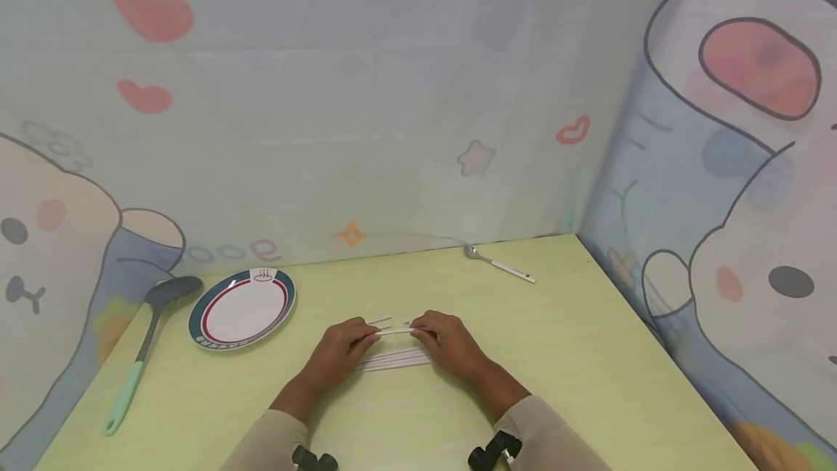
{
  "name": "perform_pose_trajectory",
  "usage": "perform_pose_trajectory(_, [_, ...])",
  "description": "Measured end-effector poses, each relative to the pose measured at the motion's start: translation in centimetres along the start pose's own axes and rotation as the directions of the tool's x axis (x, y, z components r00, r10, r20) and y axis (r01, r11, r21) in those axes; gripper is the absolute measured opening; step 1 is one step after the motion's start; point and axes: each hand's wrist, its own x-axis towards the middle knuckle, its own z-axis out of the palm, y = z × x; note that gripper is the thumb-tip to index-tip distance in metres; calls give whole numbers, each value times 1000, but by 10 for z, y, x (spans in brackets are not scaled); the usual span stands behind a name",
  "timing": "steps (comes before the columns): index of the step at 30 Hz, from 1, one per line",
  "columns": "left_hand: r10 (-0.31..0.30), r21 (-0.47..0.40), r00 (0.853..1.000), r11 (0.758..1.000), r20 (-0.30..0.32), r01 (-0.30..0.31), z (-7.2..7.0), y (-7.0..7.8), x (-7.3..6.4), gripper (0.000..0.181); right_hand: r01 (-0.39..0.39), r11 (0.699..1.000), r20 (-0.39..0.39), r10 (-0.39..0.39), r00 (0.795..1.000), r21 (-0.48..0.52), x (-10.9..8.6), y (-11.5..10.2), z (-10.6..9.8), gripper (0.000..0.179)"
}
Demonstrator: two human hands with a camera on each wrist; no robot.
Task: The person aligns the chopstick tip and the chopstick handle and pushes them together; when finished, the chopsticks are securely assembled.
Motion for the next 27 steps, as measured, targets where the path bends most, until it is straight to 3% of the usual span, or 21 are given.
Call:
perform_pose_trajectory(11, [18,18,1000,1000,10,-18,0,3,1,9,39,998,-6,-38,999,54,1,-4,0,8])
perform_pose_trajectory(18, [126,35,988,992,-89,-124,5,12,3,4,83,993,-58,-78,995,86,0,-8,0,6])
perform_pose_trajectory(22, [159,67,980,986,-116,-152,6,18,5,5,91,988,-86,-81,993,122,1,-13,-3,6])
perform_pose_trajectory(27, [120,74,988,991,-94,-114,6,20,4,7,90,985,-74,-80,994,145,3,-16,-6,4])
